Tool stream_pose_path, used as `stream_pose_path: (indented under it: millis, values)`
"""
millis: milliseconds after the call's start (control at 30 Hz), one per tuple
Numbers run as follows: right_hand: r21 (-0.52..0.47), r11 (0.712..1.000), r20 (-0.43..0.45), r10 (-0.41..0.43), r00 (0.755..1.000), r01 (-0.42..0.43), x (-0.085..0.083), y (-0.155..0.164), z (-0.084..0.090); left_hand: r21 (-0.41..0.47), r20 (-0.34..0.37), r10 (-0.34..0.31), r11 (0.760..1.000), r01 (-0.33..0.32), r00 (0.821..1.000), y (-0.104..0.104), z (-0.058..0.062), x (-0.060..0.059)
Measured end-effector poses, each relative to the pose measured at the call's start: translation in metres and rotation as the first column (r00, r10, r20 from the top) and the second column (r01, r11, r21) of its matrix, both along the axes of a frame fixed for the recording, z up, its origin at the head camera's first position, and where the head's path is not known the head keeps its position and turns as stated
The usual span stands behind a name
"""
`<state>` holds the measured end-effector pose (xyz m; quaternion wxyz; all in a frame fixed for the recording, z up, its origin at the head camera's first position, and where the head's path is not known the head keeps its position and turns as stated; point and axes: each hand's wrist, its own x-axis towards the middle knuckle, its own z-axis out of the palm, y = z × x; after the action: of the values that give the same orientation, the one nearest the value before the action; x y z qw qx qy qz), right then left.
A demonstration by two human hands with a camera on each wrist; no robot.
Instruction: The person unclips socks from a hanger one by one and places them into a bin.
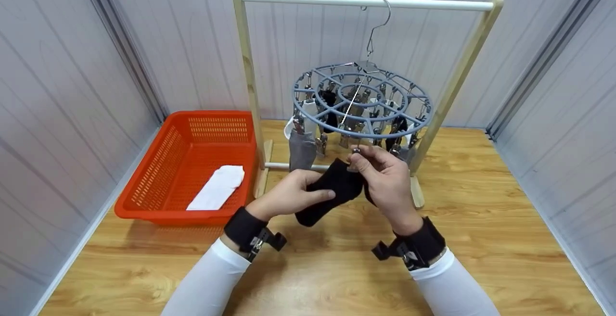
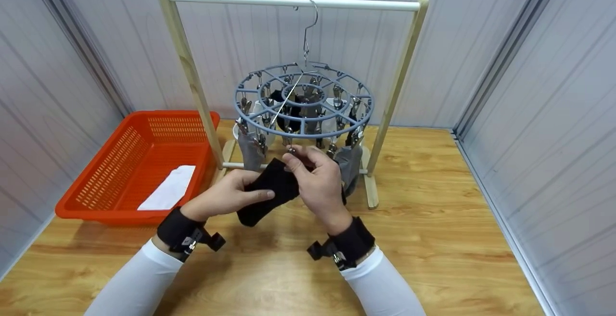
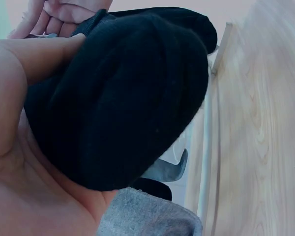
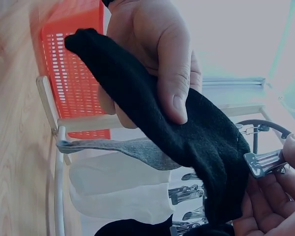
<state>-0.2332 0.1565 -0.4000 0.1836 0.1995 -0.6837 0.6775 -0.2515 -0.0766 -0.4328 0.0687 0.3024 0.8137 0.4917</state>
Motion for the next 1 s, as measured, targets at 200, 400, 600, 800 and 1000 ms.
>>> stream_pose_path:
  millis: [200,400,600,800,1000]
  values:
    - [0.009,1.000,-0.047,-0.004,0.999,0.004,-0.002,0.001,-0.001,-0.003,-0.005,-0.008,1.000,0.008,1.000,-0.002,0.001,0.000]
    - [0.005,1.000,-0.036,-0.021,0.999,0.021,-0.001,0.002,-0.001,0.000,0.018,-0.026,1.000,0.026,1.000,-0.004,0.003,0.000]
    - [-0.007,0.999,-0.054,-0.033,0.998,0.033,-0.002,0.002,-0.001,-0.019,0.025,-0.041,0.999,0.041,0.999,-0.007,0.005,0.000]
    - [-0.048,0.999,-0.036,-0.023,0.999,0.021,-0.001,0.002,0.000,-0.052,0.039,-0.040,0.998,0.042,0.998,-0.011,0.006,0.001]
    - [-0.088,0.996,0.003,-0.019,1.000,0.019,0.000,0.000,0.001,-0.080,0.032,-0.031,0.996,0.033,0.999,-0.014,0.007,0.001]
